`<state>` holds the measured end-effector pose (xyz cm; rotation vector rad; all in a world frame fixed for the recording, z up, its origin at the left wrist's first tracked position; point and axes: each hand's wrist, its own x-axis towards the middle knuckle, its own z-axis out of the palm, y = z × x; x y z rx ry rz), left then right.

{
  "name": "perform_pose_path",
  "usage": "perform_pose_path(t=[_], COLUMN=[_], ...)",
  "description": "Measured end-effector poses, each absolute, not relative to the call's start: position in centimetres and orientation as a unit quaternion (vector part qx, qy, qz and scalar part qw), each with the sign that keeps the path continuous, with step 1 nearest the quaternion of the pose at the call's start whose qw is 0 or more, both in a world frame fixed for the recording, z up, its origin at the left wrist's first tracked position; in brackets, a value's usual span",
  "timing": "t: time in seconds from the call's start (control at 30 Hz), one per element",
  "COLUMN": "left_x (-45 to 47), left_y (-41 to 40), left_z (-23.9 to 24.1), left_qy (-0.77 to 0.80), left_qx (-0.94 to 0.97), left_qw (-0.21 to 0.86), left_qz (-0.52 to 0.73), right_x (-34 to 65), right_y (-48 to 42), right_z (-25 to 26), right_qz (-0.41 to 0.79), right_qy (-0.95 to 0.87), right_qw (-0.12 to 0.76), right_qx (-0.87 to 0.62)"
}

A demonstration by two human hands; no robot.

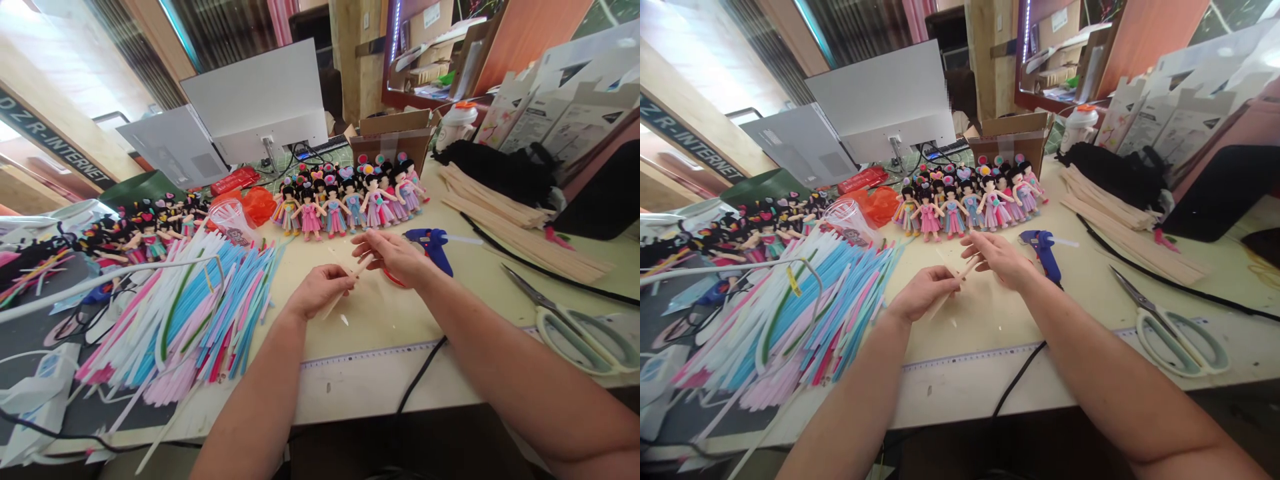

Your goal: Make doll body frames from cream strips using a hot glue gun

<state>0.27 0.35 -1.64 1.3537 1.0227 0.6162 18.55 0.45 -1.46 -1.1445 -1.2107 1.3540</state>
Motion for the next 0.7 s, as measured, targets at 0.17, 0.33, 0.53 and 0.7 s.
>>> perform_pose_path(t=[0.17, 0.33, 0.53, 0.7], left_x=[0.0, 0.2, 0.0, -0.1], left_y=[0.8, 0.8, 1.0, 1.2], left_z=[-1.7, -1.5, -1.8, -2.1], left_qy=[0.43, 0.42, 0.429, 0.449], left_qx=[0.506, 0.476, 0.484, 0.492], left_qw=[0.659, 0.667, 0.673, 0.652], left_qz=[0.353, 0.39, 0.359, 0.361], right_x=[18.6, 17.8, 17.7, 18.0], right_y=[0.6, 0.4, 0.7, 0.5], right_z=[-1.8, -2.1, -2.5, -2.2], right_qz=[0.586, 0.594, 0.567, 0.565], right_qy=[-0.533, -0.548, -0.531, -0.535], right_qw=[0.396, 0.38, 0.433, 0.417], right_qx=[-0.465, -0.45, -0.458, -0.469])
